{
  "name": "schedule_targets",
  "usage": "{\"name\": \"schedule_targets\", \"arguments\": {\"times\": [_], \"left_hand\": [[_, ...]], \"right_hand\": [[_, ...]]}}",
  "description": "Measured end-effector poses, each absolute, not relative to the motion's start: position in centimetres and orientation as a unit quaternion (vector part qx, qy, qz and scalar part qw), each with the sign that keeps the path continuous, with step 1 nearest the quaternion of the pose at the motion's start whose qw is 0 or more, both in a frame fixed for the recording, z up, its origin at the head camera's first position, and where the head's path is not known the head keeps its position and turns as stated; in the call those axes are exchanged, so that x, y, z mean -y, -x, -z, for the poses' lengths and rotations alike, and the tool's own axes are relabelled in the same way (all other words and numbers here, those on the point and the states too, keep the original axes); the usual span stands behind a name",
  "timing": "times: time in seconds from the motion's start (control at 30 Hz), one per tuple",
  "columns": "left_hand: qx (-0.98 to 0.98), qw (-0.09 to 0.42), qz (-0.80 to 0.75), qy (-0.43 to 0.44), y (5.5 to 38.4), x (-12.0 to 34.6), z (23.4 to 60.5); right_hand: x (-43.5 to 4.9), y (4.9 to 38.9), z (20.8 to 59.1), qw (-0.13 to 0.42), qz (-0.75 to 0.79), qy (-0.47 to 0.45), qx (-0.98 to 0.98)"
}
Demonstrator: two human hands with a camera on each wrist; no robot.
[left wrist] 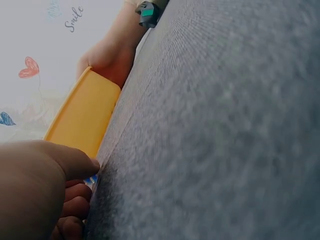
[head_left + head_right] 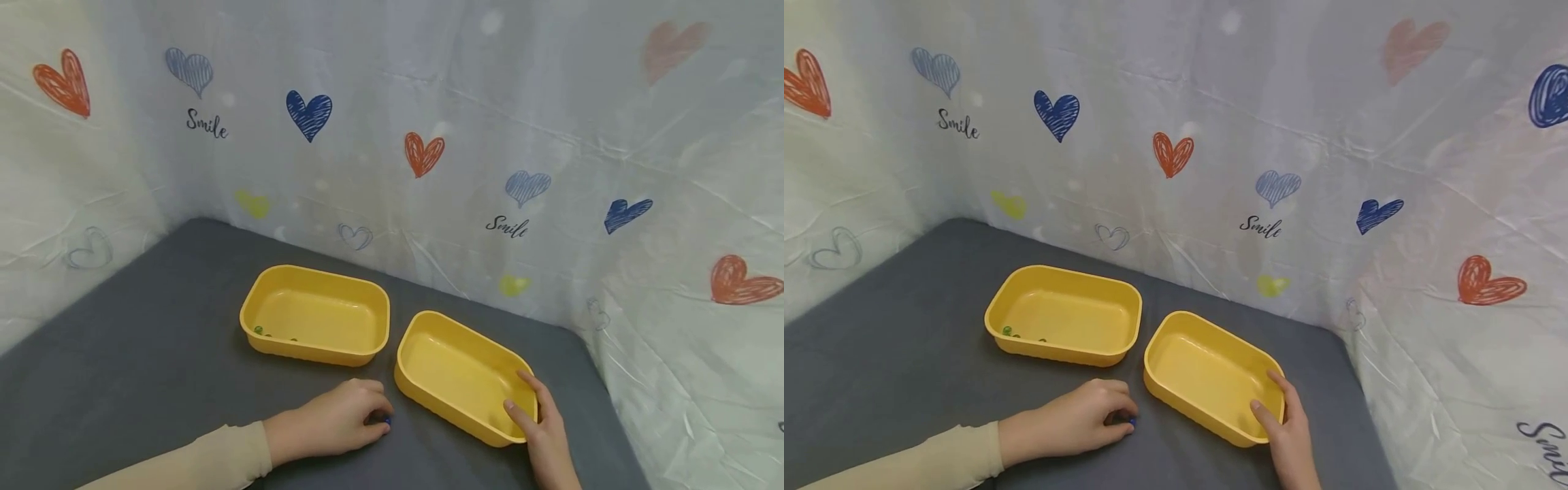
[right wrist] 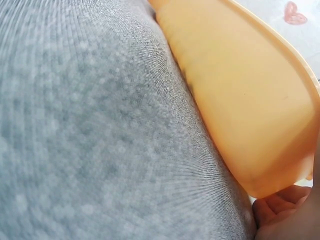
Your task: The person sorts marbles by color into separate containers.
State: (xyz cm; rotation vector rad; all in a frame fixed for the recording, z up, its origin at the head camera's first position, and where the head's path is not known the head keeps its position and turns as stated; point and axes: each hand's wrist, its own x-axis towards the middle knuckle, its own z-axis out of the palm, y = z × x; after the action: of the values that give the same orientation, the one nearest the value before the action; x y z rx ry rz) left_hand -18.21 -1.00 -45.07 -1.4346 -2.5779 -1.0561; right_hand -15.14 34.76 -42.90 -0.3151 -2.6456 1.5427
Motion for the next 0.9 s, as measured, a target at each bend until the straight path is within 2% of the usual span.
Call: {"name": "schedule_targets", "arguments": {"times": [0.9], "left_hand": [[0.805,0.019,0.374,0.46,18.3,0.5,43.7]], "right_hand": [[-35.0,15.2,42.9,0.013,-0.5,0.115,0.858]]}}
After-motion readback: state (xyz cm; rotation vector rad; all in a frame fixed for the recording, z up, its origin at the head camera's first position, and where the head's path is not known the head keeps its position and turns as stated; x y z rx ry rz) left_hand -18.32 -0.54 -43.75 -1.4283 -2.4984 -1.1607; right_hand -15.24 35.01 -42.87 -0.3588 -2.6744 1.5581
